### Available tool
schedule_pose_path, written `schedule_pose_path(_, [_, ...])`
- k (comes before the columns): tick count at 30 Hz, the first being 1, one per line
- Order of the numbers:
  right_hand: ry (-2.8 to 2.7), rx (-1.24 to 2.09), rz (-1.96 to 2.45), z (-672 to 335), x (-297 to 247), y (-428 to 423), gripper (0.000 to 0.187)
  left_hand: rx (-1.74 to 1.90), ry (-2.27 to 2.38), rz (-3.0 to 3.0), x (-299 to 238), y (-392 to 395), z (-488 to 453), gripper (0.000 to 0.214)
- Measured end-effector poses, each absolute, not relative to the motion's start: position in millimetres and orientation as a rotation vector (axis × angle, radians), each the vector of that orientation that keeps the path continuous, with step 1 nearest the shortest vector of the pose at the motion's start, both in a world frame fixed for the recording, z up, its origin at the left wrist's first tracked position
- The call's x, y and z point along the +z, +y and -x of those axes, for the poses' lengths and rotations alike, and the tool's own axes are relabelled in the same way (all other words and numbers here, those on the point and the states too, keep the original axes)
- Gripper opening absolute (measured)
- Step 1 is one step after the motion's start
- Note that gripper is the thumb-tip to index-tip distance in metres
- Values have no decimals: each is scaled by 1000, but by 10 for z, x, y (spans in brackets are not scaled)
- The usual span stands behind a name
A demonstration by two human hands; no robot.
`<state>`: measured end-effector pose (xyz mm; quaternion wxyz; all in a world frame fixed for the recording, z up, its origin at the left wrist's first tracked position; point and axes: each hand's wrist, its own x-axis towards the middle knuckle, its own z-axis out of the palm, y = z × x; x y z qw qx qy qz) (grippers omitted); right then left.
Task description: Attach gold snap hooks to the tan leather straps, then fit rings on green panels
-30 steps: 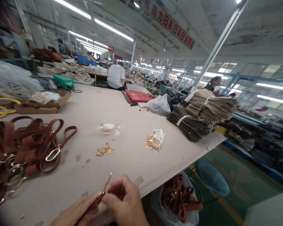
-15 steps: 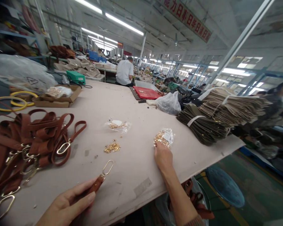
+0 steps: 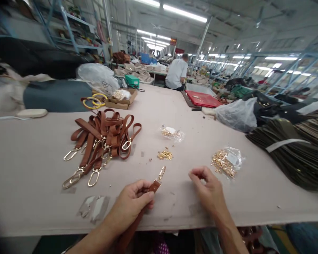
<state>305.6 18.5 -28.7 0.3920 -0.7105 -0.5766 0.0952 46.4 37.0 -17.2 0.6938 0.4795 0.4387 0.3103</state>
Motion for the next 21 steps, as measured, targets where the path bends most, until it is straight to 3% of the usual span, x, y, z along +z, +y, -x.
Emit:
schedule_pose_path(7, [-1573, 378, 1473, -2000, -332, -124, 7, 753, 987, -1210, -158, 339, -470, 20])
schedule_pose_path(17, [-1611, 197, 1474, -1872, -283, -171, 5, 868, 913, -1335, -190, 258, -434, 22])
schedule_pose_path(21, [-1375, 401, 1534, -1809, -346, -191, 8, 914, 925, -1396, -205, 237, -422, 23])
